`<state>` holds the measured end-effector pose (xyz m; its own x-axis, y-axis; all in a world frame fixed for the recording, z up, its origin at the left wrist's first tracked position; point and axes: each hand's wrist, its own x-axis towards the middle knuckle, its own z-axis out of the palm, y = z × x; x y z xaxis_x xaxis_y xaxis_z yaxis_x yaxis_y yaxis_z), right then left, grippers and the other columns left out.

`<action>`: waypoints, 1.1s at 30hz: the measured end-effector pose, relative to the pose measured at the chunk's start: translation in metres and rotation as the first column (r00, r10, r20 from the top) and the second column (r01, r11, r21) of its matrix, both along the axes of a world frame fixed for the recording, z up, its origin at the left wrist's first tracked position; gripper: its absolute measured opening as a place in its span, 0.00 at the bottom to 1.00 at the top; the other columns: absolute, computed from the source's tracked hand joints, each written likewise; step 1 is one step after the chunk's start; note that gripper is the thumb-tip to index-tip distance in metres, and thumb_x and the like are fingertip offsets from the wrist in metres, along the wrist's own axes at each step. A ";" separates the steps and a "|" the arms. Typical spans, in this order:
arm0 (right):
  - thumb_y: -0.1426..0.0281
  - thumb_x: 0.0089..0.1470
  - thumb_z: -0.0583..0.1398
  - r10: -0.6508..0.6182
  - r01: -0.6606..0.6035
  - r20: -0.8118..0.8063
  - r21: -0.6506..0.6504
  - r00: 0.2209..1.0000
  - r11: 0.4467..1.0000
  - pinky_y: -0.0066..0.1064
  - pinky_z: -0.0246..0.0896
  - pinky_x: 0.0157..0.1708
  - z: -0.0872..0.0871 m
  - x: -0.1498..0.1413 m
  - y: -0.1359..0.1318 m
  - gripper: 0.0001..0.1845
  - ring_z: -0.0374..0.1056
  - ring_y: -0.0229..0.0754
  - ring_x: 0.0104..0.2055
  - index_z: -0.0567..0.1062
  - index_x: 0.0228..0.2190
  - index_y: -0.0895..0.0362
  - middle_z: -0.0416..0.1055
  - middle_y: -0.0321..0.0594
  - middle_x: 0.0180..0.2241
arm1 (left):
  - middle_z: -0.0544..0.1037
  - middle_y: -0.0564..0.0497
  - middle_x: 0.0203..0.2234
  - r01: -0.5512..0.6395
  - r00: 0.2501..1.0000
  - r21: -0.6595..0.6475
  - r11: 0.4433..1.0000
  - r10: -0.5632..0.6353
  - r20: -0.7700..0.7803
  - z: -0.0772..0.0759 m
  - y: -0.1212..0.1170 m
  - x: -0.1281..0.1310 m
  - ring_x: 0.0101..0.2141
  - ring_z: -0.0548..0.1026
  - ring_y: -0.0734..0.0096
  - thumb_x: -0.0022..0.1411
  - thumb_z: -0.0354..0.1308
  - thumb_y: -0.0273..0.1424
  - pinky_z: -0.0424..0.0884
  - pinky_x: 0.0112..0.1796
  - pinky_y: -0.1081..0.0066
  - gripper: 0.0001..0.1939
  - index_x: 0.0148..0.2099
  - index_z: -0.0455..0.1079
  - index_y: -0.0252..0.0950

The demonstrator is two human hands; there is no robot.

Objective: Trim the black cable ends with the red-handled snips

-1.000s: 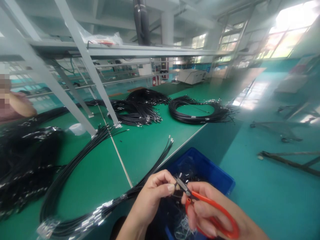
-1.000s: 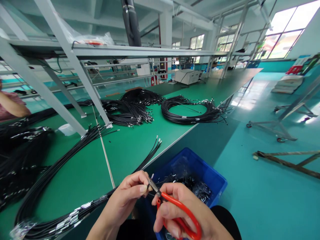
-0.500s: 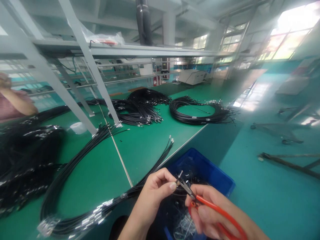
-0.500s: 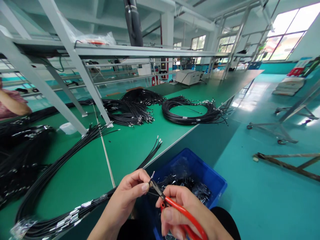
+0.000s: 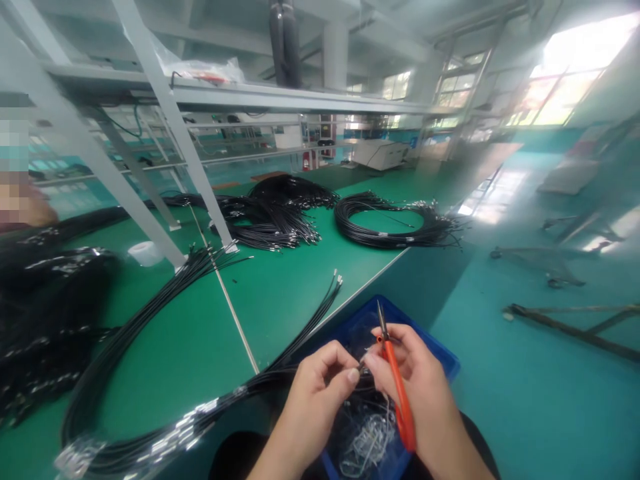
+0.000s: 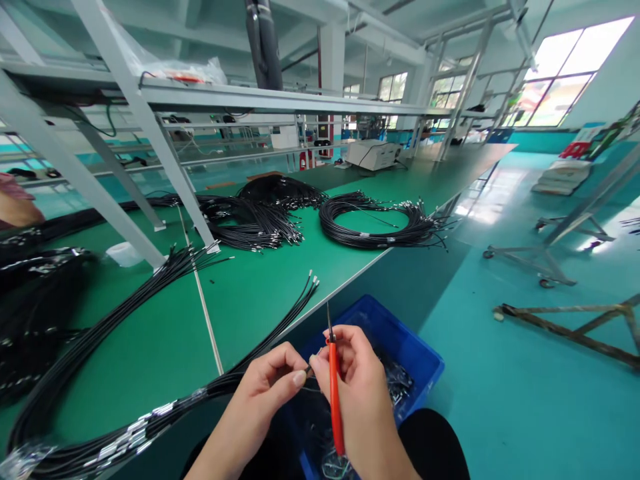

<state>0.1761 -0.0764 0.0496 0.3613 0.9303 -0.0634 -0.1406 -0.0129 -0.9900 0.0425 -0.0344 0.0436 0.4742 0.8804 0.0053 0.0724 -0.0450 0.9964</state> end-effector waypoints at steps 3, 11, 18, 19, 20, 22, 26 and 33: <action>0.73 0.45 0.63 -0.068 0.067 0.173 0.012 0.983 0.998 0.29 0.65 0.28 -0.006 -0.002 -0.001 0.15 0.68 0.39 0.26 0.67 0.37 0.53 0.71 0.34 0.27 | 0.66 0.55 0.22 -0.015 0.985 0.151 0.988 0.041 -0.169 0.000 -0.006 0.003 0.26 0.63 0.71 0.58 0.54 0.29 0.57 0.29 0.74 0.08 0.26 0.65 0.36; 0.73 0.45 0.60 -0.133 0.085 0.404 0.135 0.905 0.987 0.30 0.65 0.28 -0.019 -0.011 -0.010 0.11 0.70 0.41 0.27 0.69 0.35 0.52 0.74 0.35 0.27 | 0.69 0.54 0.24 -0.064 0.981 0.139 0.988 0.088 -0.171 -0.009 -0.005 0.007 0.27 0.66 0.70 0.57 0.52 0.26 0.59 0.30 0.74 0.07 0.27 0.66 0.36; 0.74 0.43 0.61 0.494 -0.520 -0.271 -0.030 0.826 0.854 0.23 0.49 0.20 -0.002 0.026 -0.013 0.12 0.57 0.30 0.20 0.69 0.34 0.59 0.73 0.37 0.26 | 0.62 0.57 0.18 0.043 0.983 -0.180 0.983 -0.010 0.181 -0.009 0.012 -0.006 0.22 0.55 0.76 0.53 0.55 0.27 0.53 0.25 0.75 0.05 0.26 0.65 0.33; 0.74 0.44 0.61 0.539 -0.581 -0.344 -0.022 0.769 0.814 0.23 0.48 0.20 -0.005 0.030 -0.015 0.12 0.56 0.30 0.20 0.69 0.35 0.59 0.73 0.38 0.26 | 0.62 0.57 0.18 0.050 0.979 -0.198 0.979 -0.010 0.202 -0.008 0.012 -0.007 0.22 0.55 0.76 0.53 0.55 0.27 0.53 0.25 0.75 0.05 0.26 0.65 0.33; 0.74 0.44 0.60 0.553 -0.600 -0.385 -0.002 0.739 0.800 0.24 0.47 0.20 -0.011 0.032 -0.018 0.12 0.56 0.30 0.20 0.69 0.35 0.60 0.73 0.38 0.25 | 0.63 0.56 0.18 0.056 0.976 -0.216 0.975 -0.008 0.217 -0.007 0.012 -0.008 0.22 0.55 0.76 0.52 0.55 0.27 0.53 0.25 0.75 0.05 0.26 0.65 0.33; 0.74 0.45 0.59 0.578 -0.636 -0.430 0.010 0.694 0.772 0.24 0.47 0.20 -0.023 0.033 -0.022 0.12 0.56 0.30 0.19 0.70 0.36 0.61 0.72 0.39 0.23 | 0.64 0.56 0.17 0.064 0.972 -0.247 0.967 -0.004 0.235 -0.005 0.012 -0.008 0.22 0.55 0.75 0.51 0.55 0.27 0.53 0.26 0.74 0.04 0.25 0.66 0.33; 0.70 0.47 0.60 0.587 -0.650 -0.520 0.079 0.620 0.756 0.23 0.45 0.16 -0.039 0.031 -0.025 0.15 0.53 0.29 0.15 0.70 0.38 0.63 0.72 0.40 0.21 | 0.64 0.56 0.17 0.075 0.967 -0.267 0.961 -0.005 0.253 -0.005 0.011 -0.008 0.22 0.56 0.75 0.51 0.56 0.27 0.53 0.26 0.74 0.03 0.26 0.67 0.33; 0.66 0.49 0.60 0.565 -0.643 -0.533 0.051 0.629 0.764 0.23 0.47 0.16 -0.041 0.032 -0.022 0.16 0.52 0.28 0.15 0.71 0.39 0.63 0.69 0.36 0.18 | 0.64 0.56 0.19 0.089 0.959 -0.224 0.970 -0.023 0.281 -0.008 0.012 -0.010 0.23 0.56 0.75 0.52 0.57 0.27 0.54 0.27 0.74 0.04 0.27 0.67 0.33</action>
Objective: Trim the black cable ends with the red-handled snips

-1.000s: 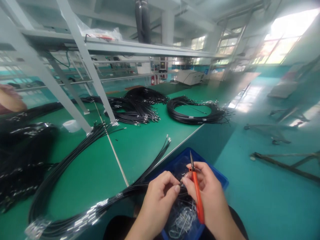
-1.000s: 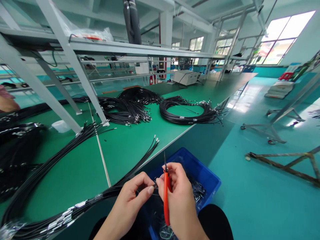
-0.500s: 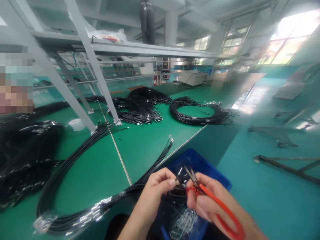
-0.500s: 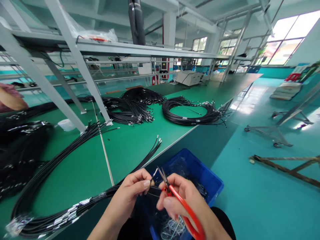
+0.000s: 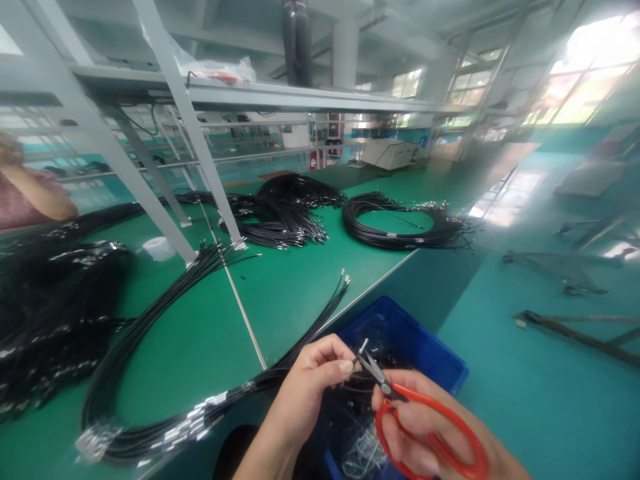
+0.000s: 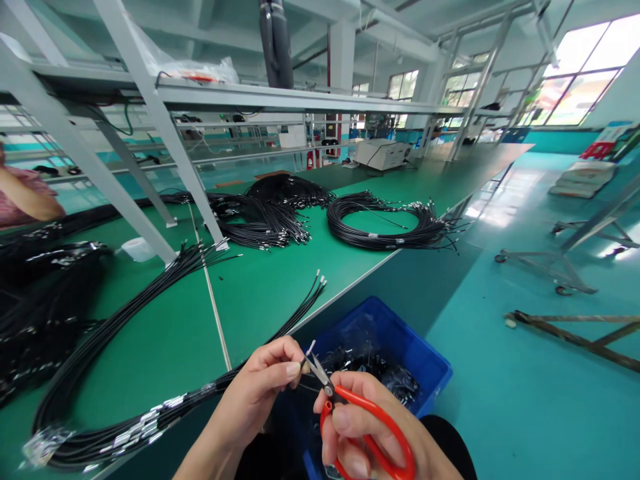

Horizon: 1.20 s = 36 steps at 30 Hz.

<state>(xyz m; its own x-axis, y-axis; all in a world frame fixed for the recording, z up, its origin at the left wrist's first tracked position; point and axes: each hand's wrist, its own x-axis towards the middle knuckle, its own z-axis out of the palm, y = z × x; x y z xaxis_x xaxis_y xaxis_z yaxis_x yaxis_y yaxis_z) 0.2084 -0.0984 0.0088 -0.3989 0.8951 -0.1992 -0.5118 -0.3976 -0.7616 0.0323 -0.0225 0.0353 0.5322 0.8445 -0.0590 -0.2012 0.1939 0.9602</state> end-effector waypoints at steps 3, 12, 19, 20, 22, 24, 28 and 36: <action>0.65 0.49 0.60 -0.007 0.007 -0.005 0.018 1.000 1.000 0.22 0.47 0.15 0.001 -0.001 0.001 0.17 0.51 0.27 0.14 0.70 0.39 0.63 0.70 0.37 0.19 | 0.64 0.57 0.19 0.004 1.000 0.044 0.999 -0.004 -0.006 -0.001 0.000 0.000 0.23 0.56 0.76 0.53 0.58 0.27 0.54 0.27 0.75 0.04 0.27 0.68 0.33; 0.65 0.47 0.63 0.018 -0.022 0.110 0.037 0.994 0.999 0.18 0.46 0.12 0.008 0.000 0.006 0.18 0.54 0.25 0.13 0.68 0.37 0.62 0.73 0.39 0.21 | 0.68 0.55 0.23 0.008 1.000 0.106 0.994 -0.007 -0.012 0.002 -0.002 -0.001 0.27 0.62 0.75 0.56 0.59 0.29 0.58 0.31 0.76 0.05 0.29 0.68 0.33; 0.64 0.42 0.65 0.086 -0.070 0.386 -0.055 0.918 0.996 0.15 0.43 0.08 0.023 -0.001 0.009 0.17 0.54 0.24 0.08 0.65 0.30 0.58 0.73 0.35 0.18 | 0.65 0.56 0.22 -0.020 0.993 0.170 0.985 0.040 -0.114 0.003 -0.003 0.001 0.26 0.60 0.75 0.57 0.58 0.32 0.57 0.29 0.76 0.08 0.29 0.66 0.33; 0.63 0.41 0.66 0.087 -0.074 0.381 -0.048 0.921 0.996 0.15 0.44 0.08 0.025 -0.001 0.008 0.18 0.54 0.24 0.09 0.65 0.30 0.58 0.73 0.35 0.18 | 0.65 0.56 0.22 -0.029 0.991 0.173 0.984 0.051 -0.124 0.003 -0.004 0.001 0.26 0.60 0.75 0.57 0.58 0.32 0.57 0.29 0.76 0.08 0.29 0.66 0.33; 0.62 0.40 0.67 0.084 -0.085 0.355 -0.013 0.931 0.996 0.16 0.45 0.10 0.026 0.001 0.005 0.20 0.55 0.24 0.11 0.66 0.31 0.59 0.73 0.36 0.19 | 0.64 0.56 0.22 -0.040 0.988 0.175 0.984 0.065 -0.137 0.003 -0.006 0.002 0.26 0.59 0.75 0.56 0.59 0.32 0.56 0.29 0.76 0.08 0.29 0.66 0.33; 0.59 0.42 0.66 0.072 -0.086 0.322 0.030 0.944 0.996 0.17 0.45 0.12 0.025 0.003 0.003 0.22 0.54 0.24 0.12 0.66 0.34 0.60 0.73 0.38 0.21 | 0.64 0.56 0.21 -0.040 0.987 0.172 0.984 0.066 -0.145 0.004 -0.007 0.002 0.25 0.59 0.75 0.56 0.60 0.32 0.56 0.29 0.75 0.08 0.29 0.65 0.33; 0.60 0.45 0.64 0.063 -0.076 0.239 0.046 0.969 0.996 0.19 0.42 0.14 0.020 0.007 0.000 0.21 0.52 0.25 0.14 0.67 0.37 0.59 0.71 0.36 0.22 | 0.64 0.56 0.21 -0.056 0.985 0.177 0.983 0.084 -0.154 0.005 -0.010 0.004 0.24 0.59 0.75 0.54 0.60 0.30 0.56 0.28 0.75 0.08 0.28 0.65 0.33; 0.62 0.49 0.62 0.024 -0.020 0.217 -0.018 0.976 1.000 0.23 0.45 0.19 0.018 0.011 -0.010 0.17 0.53 0.28 0.18 0.68 0.39 0.58 0.70 0.35 0.24 | 0.64 0.57 0.20 -0.112 0.971 0.220 0.969 0.154 -0.185 0.009 -0.012 0.009 0.24 0.60 0.75 0.53 0.60 0.28 0.58 0.27 0.75 0.08 0.26 0.64 0.34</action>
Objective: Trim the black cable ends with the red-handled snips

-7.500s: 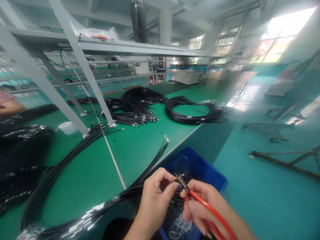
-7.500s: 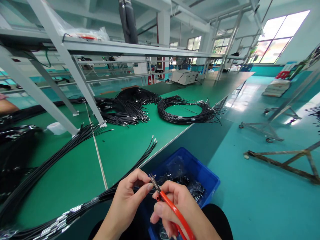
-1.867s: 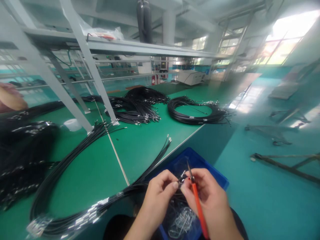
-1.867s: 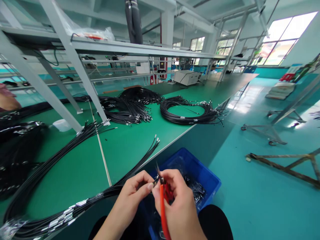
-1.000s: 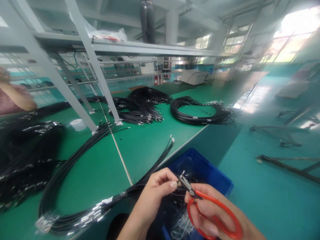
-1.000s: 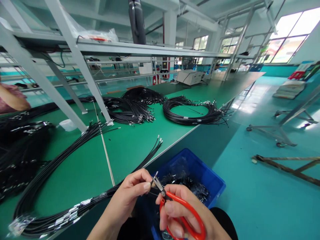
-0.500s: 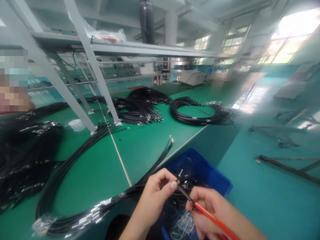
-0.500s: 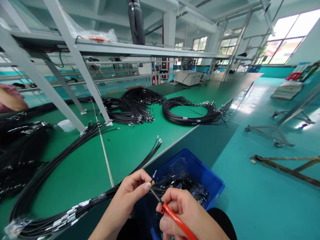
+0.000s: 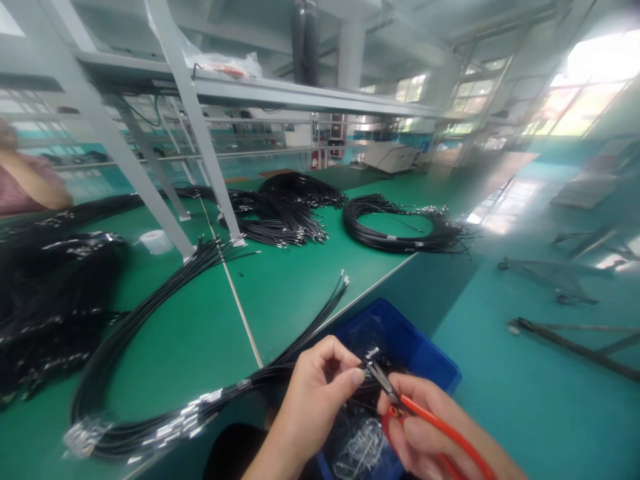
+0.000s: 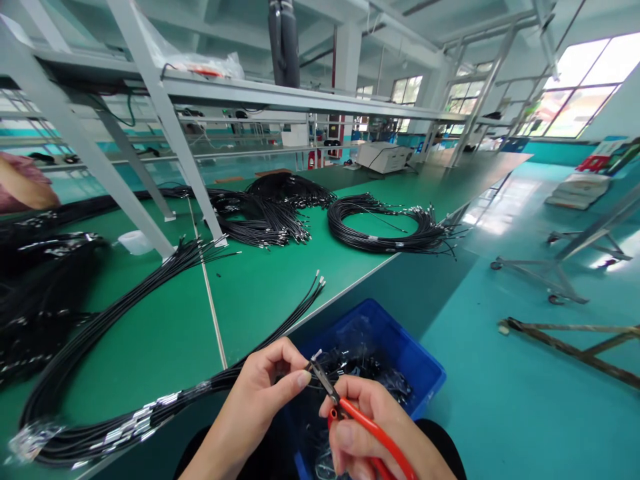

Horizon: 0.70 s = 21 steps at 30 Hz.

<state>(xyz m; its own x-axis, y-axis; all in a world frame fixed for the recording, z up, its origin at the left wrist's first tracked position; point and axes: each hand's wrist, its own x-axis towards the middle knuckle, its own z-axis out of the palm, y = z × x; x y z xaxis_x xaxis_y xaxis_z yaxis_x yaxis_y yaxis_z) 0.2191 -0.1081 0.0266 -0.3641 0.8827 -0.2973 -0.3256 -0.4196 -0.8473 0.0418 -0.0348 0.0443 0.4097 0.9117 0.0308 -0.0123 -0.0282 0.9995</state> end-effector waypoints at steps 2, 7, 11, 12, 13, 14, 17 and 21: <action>0.64 0.49 0.62 0.015 -0.014 0.003 -0.024 1.000 1.000 0.23 0.45 0.19 0.002 -0.001 0.000 0.14 0.53 0.28 0.18 0.69 0.36 0.57 0.70 0.35 0.23 | 0.64 0.57 0.20 -0.027 0.999 0.030 0.999 0.028 -0.037 0.001 -0.001 0.001 0.24 0.60 0.75 0.53 0.60 0.28 0.58 0.27 0.75 0.07 0.26 0.65 0.34; 0.58 0.44 0.65 -0.028 0.029 -0.053 0.023 0.998 0.999 0.20 0.41 0.14 -0.001 -0.008 0.007 0.22 0.51 0.26 0.15 0.67 0.36 0.59 0.69 0.35 0.20 | 0.67 0.55 0.21 -0.100 0.986 0.126 0.987 0.116 -0.124 0.003 -0.004 0.003 0.24 0.63 0.73 0.53 0.59 0.26 0.61 0.28 0.74 0.06 0.26 0.66 0.35; 0.55 0.43 0.65 0.016 -0.005 -0.110 0.095 0.994 0.995 0.19 0.38 0.12 -0.006 -0.011 0.012 0.25 0.47 0.24 0.12 0.65 0.36 0.59 0.68 0.33 0.18 | 0.69 0.55 0.21 -0.153 0.966 0.223 0.963 0.193 -0.173 0.001 -0.007 0.006 0.24 0.66 0.72 0.54 0.58 0.24 0.62 0.28 0.74 0.06 0.25 0.66 0.36; 0.56 0.45 0.65 0.005 0.002 -0.095 0.081 0.995 0.997 0.19 0.40 0.12 -0.006 -0.011 0.012 0.25 0.50 0.24 0.13 0.65 0.37 0.59 0.69 0.34 0.20 | 0.69 0.54 0.21 -0.159 0.963 0.246 0.956 0.205 -0.177 0.000 -0.007 0.006 0.24 0.66 0.72 0.54 0.57 0.24 0.62 0.28 0.74 0.07 0.25 0.66 0.36; 0.57 0.46 0.64 -0.007 0.012 -0.077 0.060 0.997 0.998 0.19 0.42 0.13 -0.005 -0.011 0.012 0.24 0.52 0.25 0.14 0.65 0.38 0.59 0.69 0.34 0.21 | 0.69 0.54 0.22 -0.163 0.961 0.264 0.951 0.214 -0.177 -0.001 -0.007 0.007 0.24 0.67 0.72 0.54 0.57 0.24 0.62 0.28 0.74 0.07 0.25 0.66 0.36; 0.58 0.48 0.63 -0.018 0.021 -0.059 0.045 0.998 0.999 0.19 0.43 0.13 -0.004 -0.010 0.011 0.23 0.53 0.26 0.15 0.65 0.39 0.59 0.69 0.35 0.21 | 0.69 0.54 0.22 -0.164 0.960 0.279 0.946 0.218 -0.177 -0.002 -0.007 0.007 0.24 0.67 0.72 0.54 0.57 0.24 0.62 0.27 0.74 0.07 0.25 0.66 0.36; 0.57 0.47 0.64 -0.016 0.016 -0.018 0.037 1.000 0.999 0.20 0.43 0.13 0.000 -0.010 0.010 0.24 0.53 0.25 0.14 0.64 0.39 0.59 0.70 0.34 0.21 | 0.69 0.54 0.22 -0.171 0.957 0.304 0.937 0.231 -0.175 -0.005 -0.006 0.008 0.24 0.67 0.71 0.54 0.57 0.24 0.62 0.27 0.74 0.07 0.25 0.66 0.37; 0.53 0.45 0.63 -0.002 0.000 0.056 0.036 0.998 0.999 0.18 0.40 0.11 0.001 -0.010 0.013 0.25 0.51 0.24 0.11 0.64 0.35 0.59 0.70 0.34 0.19 | 0.69 0.54 0.21 -0.176 0.952 0.313 0.933 0.242 -0.186 -0.007 -0.006 0.008 0.24 0.67 0.71 0.54 0.57 0.24 0.62 0.27 0.74 0.07 0.25 0.66 0.37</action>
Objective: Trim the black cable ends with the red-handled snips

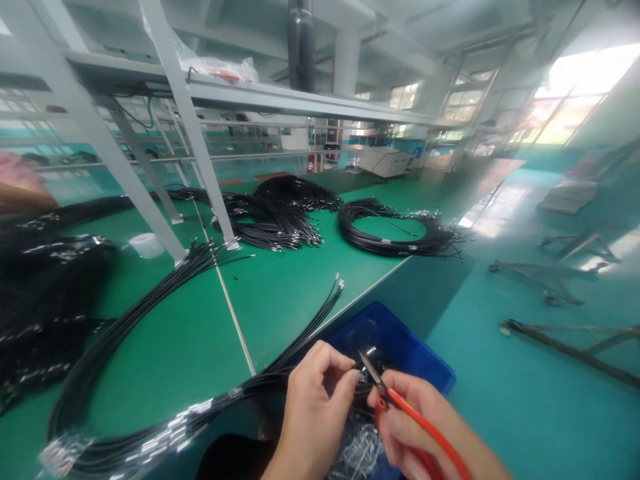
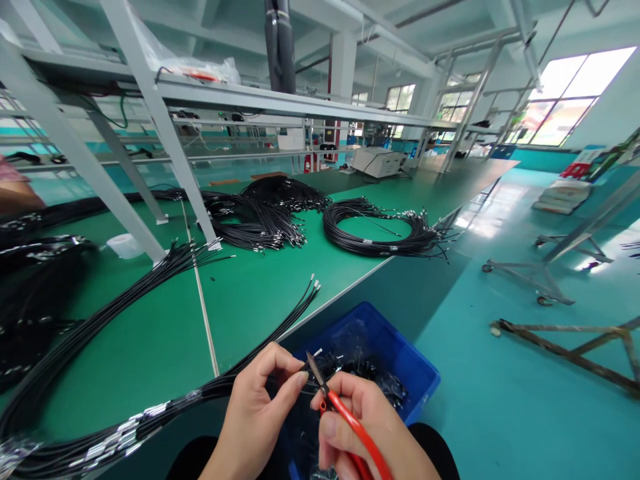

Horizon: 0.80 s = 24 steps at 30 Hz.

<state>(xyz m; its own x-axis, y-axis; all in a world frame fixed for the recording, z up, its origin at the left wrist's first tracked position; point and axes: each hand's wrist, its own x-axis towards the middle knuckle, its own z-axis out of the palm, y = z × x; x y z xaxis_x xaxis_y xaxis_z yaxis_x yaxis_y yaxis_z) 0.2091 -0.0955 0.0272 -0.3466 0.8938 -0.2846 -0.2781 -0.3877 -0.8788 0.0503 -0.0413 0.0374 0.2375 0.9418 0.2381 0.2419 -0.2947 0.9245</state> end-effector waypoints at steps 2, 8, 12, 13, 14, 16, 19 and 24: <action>0.53 0.44 0.64 0.038 -0.038 0.052 0.001 0.998 0.999 0.17 0.40 0.10 -0.002 0.001 0.001 0.24 0.50 0.23 0.10 0.64 0.33 0.58 0.69 0.33 0.17 | 0.69 0.55 0.22 -0.003 1.000 0.007 1.000 0.004 -0.008 0.000 -0.001 0.000 0.24 0.67 0.71 0.54 0.57 0.24 0.62 0.27 0.74 0.07 0.26 0.66 0.37; 0.51 0.37 0.66 0.066 -0.069 0.061 0.051 0.996 0.996 0.16 0.46 0.12 -0.005 0.004 0.002 0.29 0.54 0.25 0.13 0.64 0.33 0.58 0.68 0.33 0.18 | 0.69 0.55 0.22 -0.031 0.999 0.047 0.998 0.033 -0.022 0.000 -0.002 0.001 0.24 0.67 0.71 0.54 0.57 0.24 0.61 0.27 0.74 0.06 0.26 0.67 0.38; 0.50 0.37 0.66 -0.015 0.017 -0.020 0.108 1.000 0.994 0.19 0.43 0.12 -0.002 0.003 -0.002 0.29 0.51 0.25 0.13 0.65 0.33 0.57 0.66 0.32 0.17 | 0.70 0.54 0.22 -0.028 0.999 0.063 0.998 0.030 -0.037 -0.003 0.000 0.001 0.24 0.67 0.71 0.55 0.57 0.25 0.61 0.27 0.74 0.06 0.27 0.67 0.38; 0.51 0.38 0.66 -0.080 0.085 -0.049 0.106 0.996 0.991 0.20 0.43 0.13 -0.001 0.003 -0.004 0.28 0.51 0.26 0.13 0.66 0.34 0.57 0.66 0.31 0.17 | 0.70 0.54 0.23 -0.015 0.999 0.053 0.998 0.018 -0.044 -0.004 0.002 0.002 0.25 0.68 0.70 0.56 0.56 0.25 0.62 0.27 0.74 0.06 0.27 0.67 0.39; 0.52 0.39 0.67 -0.161 0.167 -0.069 0.093 0.985 0.982 0.22 0.43 0.13 0.001 0.003 -0.005 0.27 0.51 0.27 0.13 0.66 0.35 0.56 0.66 0.32 0.18 | 0.71 0.54 0.23 0.002 0.998 0.034 0.999 0.000 -0.058 -0.007 0.002 0.004 0.25 0.69 0.70 0.56 0.56 0.25 0.62 0.28 0.73 0.05 0.28 0.68 0.39; 0.56 0.40 0.68 -0.332 0.337 -0.080 0.058 0.940 0.940 0.24 0.44 0.13 0.003 0.005 -0.006 0.24 0.51 0.28 0.13 0.67 0.36 0.54 0.68 0.32 0.20 | 0.73 0.53 0.25 0.066 0.988 -0.015 0.998 -0.068 -0.135 -0.013 0.003 0.011 0.27 0.70 0.69 0.56 0.55 0.25 0.62 0.29 0.73 0.05 0.30 0.69 0.39; 0.64 0.42 0.68 -0.504 0.507 -0.054 0.049 0.862 0.861 0.24 0.46 0.13 0.004 0.012 -0.004 0.20 0.52 0.27 0.13 0.68 0.36 0.52 0.69 0.32 0.21 | 0.75 0.54 0.24 0.202 0.924 -0.067 0.977 -0.213 -0.317 -0.021 0.006 0.020 0.27 0.72 0.67 0.50 0.61 0.26 0.62 0.28 0.73 0.04 0.27 0.71 0.41; 0.65 0.42 0.69 -0.571 0.565 0.054 0.101 0.819 0.819 0.23 0.50 0.14 -0.002 0.025 0.000 0.21 0.55 0.28 0.14 0.68 0.37 0.53 0.70 0.32 0.20 | 0.74 0.50 0.30 -0.046 0.872 -0.009 0.999 0.036 -0.488 -0.022 0.040 0.005 0.35 0.72 0.61 0.57 0.55 0.29 0.60 0.35 0.68 0.05 0.31 0.71 0.42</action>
